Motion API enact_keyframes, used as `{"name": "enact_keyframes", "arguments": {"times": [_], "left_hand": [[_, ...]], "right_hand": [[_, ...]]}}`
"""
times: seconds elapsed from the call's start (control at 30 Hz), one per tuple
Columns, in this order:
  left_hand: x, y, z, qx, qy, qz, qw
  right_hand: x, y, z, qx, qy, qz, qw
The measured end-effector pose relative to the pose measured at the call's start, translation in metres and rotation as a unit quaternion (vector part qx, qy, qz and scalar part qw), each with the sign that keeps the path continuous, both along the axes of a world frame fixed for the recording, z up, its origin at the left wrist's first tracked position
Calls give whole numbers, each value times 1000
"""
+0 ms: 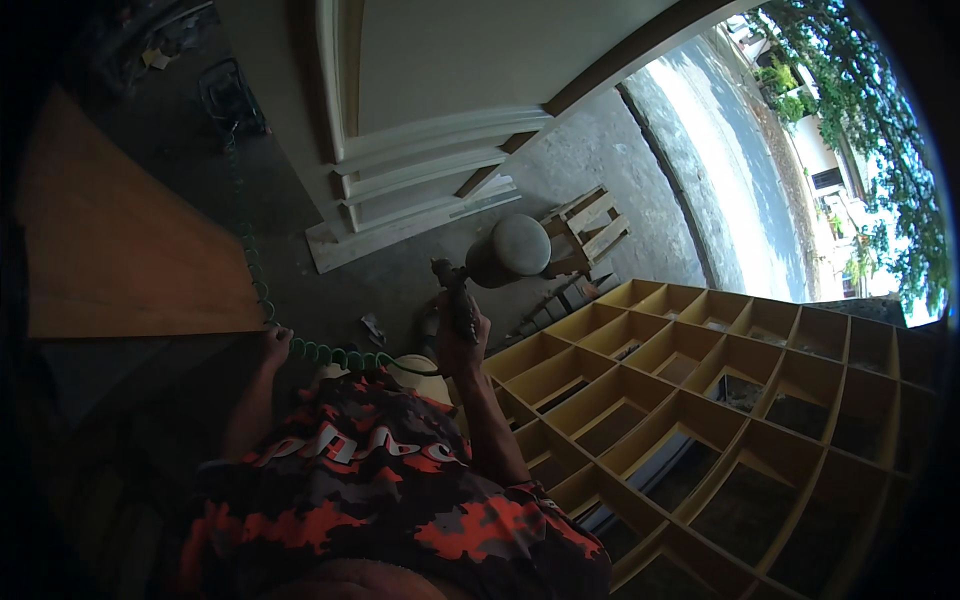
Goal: The person applies a coating to the surface of a large wooden door and a set of shelves using a spray gun connected to a compressor. After finishing the spray application, the person removes the lid of the paint canister on the tool.
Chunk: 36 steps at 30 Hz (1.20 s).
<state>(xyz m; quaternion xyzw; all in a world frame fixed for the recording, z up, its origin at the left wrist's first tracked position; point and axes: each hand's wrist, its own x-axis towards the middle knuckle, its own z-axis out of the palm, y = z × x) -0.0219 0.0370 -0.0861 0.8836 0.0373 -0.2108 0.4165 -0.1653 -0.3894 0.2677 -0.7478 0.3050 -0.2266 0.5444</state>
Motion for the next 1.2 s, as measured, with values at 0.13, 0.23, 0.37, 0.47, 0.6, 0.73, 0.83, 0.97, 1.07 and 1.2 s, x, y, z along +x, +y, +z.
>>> {"name": "enact_keyframes", "arguments": {"times": [0.13, 0.23, 0.37, 0.47, 0.6, 0.73, 0.83, 0.97, 1.07, 1.2], "left_hand": [[-13, -12, 17, -8, -25, 46, 999], [-11, -39, 42, 16, 5, 48, 999], [-5, -63, 77, 46, 39, 65, 996], [-8, -64, 92, 55, 35, 81, 995], [-11, -77, 102, 11, 28, 97, 995], [-19, -86, 119, 25, -44, 67, 996], [-24, -92, 130, -10, -25, 86, 996], [-36, -103, 151, 20, -12, 95, 995], [-36, -119, 167, 38, 21, 94, 995], [-40, -138, 179, 5, 42, 131, 990]], "right_hand": [[46, -21, 36, 2, -31, 105, 994], [75, -34, 59, -40, -49, 170, 983], [116, -49, 75, -34, -110, 238, 964], [143, -68, 84, -36, -182, 244, 952], [161, -126, 95, -46, -104, 209, 971], [168, -197, 99, -4, -105, 145, 984], [169, -252, 95, -18, -101, 109, 989], [168, -307, 101, 28, -77, 86, 993], [173, -356, 88, -5, -102, 60, 993], [170, -399, 101, 34, -127, 57, 990]]}}
